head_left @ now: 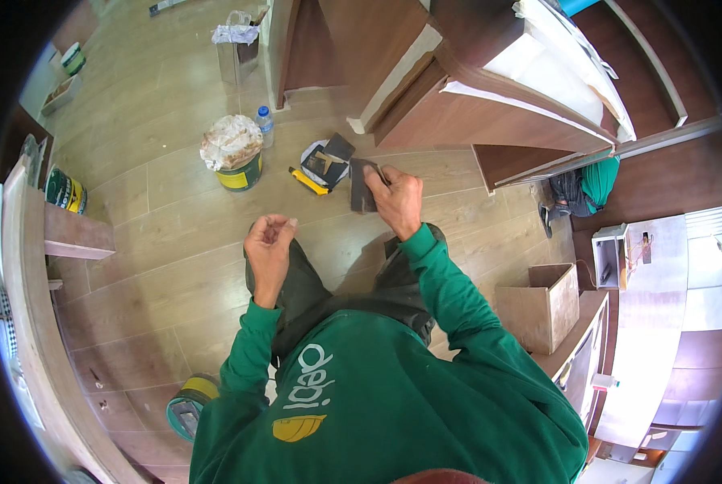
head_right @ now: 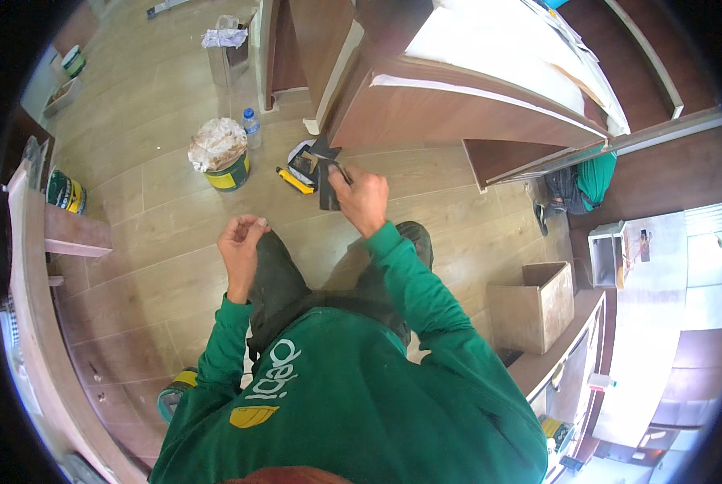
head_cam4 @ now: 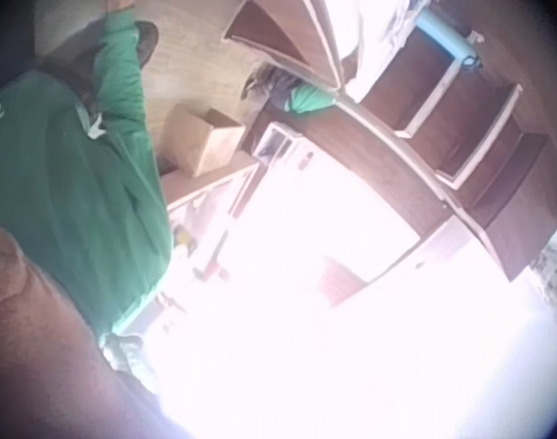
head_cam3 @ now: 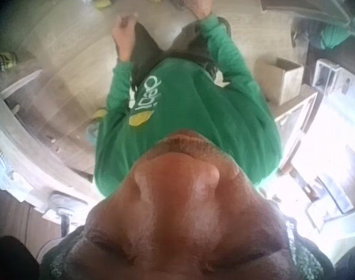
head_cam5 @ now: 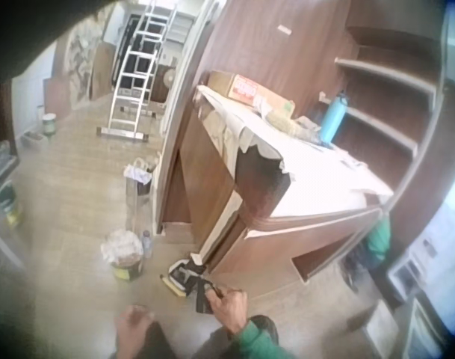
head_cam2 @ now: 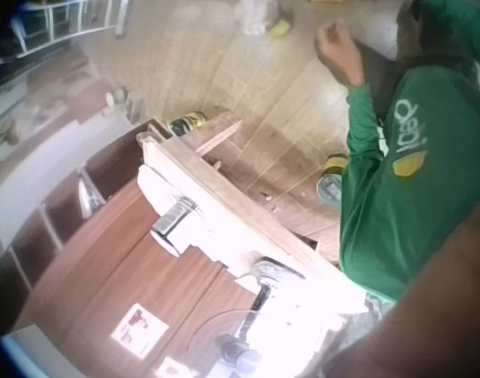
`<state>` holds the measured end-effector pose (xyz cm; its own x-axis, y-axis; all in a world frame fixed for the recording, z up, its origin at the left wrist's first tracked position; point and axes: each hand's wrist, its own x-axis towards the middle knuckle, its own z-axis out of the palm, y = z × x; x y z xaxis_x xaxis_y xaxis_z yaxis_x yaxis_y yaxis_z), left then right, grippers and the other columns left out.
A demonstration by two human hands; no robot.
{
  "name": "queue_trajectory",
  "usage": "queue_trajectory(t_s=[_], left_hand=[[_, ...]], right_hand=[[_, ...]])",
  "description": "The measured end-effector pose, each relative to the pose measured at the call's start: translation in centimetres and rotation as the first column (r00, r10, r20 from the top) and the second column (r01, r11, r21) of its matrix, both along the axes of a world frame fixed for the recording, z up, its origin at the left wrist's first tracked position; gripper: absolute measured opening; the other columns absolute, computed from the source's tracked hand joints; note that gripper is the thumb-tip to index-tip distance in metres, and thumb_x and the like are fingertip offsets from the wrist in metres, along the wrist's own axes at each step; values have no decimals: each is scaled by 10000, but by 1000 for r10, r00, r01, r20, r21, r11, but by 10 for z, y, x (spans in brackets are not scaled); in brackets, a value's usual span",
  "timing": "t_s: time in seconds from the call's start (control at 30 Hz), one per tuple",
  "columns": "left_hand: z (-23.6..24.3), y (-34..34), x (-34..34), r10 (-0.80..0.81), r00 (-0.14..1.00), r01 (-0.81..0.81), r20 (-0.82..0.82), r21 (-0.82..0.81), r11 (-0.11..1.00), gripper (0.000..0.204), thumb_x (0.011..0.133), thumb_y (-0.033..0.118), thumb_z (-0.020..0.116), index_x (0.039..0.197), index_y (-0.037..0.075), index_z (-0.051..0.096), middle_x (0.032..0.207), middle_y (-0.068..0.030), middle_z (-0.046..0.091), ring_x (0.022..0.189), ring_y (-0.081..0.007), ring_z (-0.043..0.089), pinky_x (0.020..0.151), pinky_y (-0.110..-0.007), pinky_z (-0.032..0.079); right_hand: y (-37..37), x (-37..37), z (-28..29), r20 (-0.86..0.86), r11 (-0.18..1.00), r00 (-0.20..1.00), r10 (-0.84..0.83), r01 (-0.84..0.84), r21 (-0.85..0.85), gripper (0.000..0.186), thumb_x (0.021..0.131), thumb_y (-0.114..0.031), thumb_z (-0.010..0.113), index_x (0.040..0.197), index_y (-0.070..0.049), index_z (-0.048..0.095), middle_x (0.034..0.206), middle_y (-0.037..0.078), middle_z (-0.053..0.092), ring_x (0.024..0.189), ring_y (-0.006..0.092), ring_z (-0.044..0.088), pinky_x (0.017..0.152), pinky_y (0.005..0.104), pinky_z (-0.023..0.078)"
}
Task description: The person sands a wooden furniture edge with a sanding block, then applies a finish using a brush from a small can. They wipe the edge with a cloth afterward. The work occurs in a room with scattered tools and paint cans.
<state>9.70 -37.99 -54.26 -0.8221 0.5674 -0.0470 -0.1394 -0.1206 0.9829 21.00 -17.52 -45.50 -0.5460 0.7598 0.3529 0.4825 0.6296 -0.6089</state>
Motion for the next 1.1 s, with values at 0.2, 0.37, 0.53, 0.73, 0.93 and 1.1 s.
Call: queue_trajectory(t_s=[0.2, 0.37, 0.53, 0.73, 0.93, 1.1], left_hand=[[96, 35, 9, 72, 881, 7, -468, 166, 986, 299, 878, 70, 734, 1163, -6, 679, 918, -78, 687, 803, -145, 655, 771, -296, 532], [125, 88, 20, 86, 692, 113, -716, 226, 968, 543, 874, -12, 671, 1404, 14, 559, 1158, -149, 601, 897, -227, 643, 827, -339, 527], [99, 107, 27, 102, 497, 0, -862, 117, 993, 666, 845, 27, 668, 1478, 19, 461, 1286, -216, 509, 1069, -359, 577, 882, -440, 494], [44, 80, 34, -128, 626, 57, -770, -118, 991, 607, 820, 64, 724, 1389, -18, 529, 1299, -196, 517, 992, -327, 629, 857, -412, 526], [0, 40, 35, -158, 795, 36, -586, -214, 976, 548, 831, 99, 725, 1342, -1, 554, 1268, -167, 558, 887, -286, 657, 755, -410, 538], [-20, 21, 23, -123, 840, -13, -529, -246, 969, 468, 829, 85, 727, 1273, 8, 602, 1212, -146, 587, 814, -237, 648, 734, -379, 534]], right_hand=[[-19, 54, 16, -25, 973, 985, 171, -172, -157, 288, 895, -217, 749, 760, 28, 681, 555, 86, 518, 575, 54, 428, 510, 302, 415], [-7, 80, 44, -340, 936, 939, -44, -80, -343, 279, 927, -224, 749, 811, 24, 699, 662, -31, 598, 641, 54, 463, 550, 277, 424], [-10, 58, 84, -418, 972, 909, 16, -112, -208, 206, 921, -183, 769, 864, 10, 725, 721, -59, 611, 676, 26, 465, 566, 229, 406], [-17, 1, 98, -193, 977, 968, 163, -131, 170, 248, 851, -205, 814, 764, -17, 678, 622, 104, 649, 500, 152, 564, 488, 327, 458], [0, -12, 139, -57, 820, 955, 289, -217, 529, 318, 828, -225, 822, 662, -55, 612, 561, 130, 587, 446, 309, 546, 445, 377, 446], [4, -6, 113, 27, 821, 964, 266, -241, 517, 310, 816, -198, 834, 654, -56, 611, 544, 133, 563, 449, 305, 539, 440, 375, 439]])
